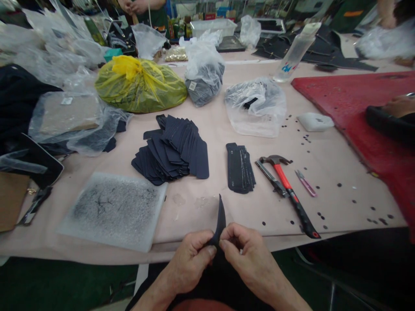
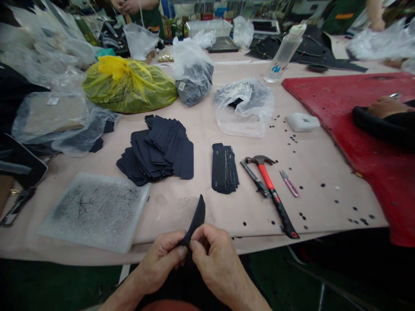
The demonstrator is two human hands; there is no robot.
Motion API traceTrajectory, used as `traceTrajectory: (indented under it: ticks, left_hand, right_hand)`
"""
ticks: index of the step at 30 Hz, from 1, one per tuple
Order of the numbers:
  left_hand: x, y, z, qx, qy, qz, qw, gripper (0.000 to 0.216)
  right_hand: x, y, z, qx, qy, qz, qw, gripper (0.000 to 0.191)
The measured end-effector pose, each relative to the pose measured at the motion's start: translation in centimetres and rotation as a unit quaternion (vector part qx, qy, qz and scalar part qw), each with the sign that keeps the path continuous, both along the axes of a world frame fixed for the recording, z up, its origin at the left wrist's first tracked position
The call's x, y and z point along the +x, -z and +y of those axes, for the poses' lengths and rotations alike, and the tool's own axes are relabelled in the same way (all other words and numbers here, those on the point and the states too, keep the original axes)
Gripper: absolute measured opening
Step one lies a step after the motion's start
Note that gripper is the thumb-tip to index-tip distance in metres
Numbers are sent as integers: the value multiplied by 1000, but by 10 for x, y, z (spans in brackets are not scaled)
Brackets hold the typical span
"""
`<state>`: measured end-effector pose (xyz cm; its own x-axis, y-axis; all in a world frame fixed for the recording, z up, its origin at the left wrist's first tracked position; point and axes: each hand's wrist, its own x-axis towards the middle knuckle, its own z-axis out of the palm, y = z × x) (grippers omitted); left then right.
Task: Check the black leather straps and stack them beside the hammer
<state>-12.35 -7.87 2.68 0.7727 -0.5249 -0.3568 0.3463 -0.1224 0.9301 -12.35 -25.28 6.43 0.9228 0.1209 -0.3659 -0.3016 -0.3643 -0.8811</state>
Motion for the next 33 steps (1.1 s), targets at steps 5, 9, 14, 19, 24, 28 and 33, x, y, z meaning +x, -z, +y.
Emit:
traceTrajectory:
  ticks: [5, 9, 14, 19, 24, 28, 33]
  left_hand:
    - [-3, 2, -2, -4, -14, 14, 1000, 17]
    - [-4, 0, -5, 7, -25, 14, 1000, 20]
    - [-7, -5, -14, 33, -63, 1, 998, 20]
    - [-11, -3, -26, 95, -153, -36, 983, 23]
    - [-14, -1, -25, 103, -184, -23, 977, 26]
    - [-16, -4, -27, 62, -170, -19, 983, 26]
    - [-14, -5, -31, 51, -177, -34, 982, 23]
  right_hand:
    - [-1, 3, 1, -27, -21, -24, 999, 13]
    - [-3, 7, 2, -54, -32, -64, 996, 15]
    - [-8, 16, 3, -115, -42, -131, 984, 15]
    - [-23, 30, 12, -140, -34, -233, 962, 14]
    - [-19, 29, 9, -87, -30, -270, 958, 18]
    - [-3, 11, -4, -63, 1, -234, 970, 6]
    - [0, 10, -2, -80, -49, -243, 965, 10]
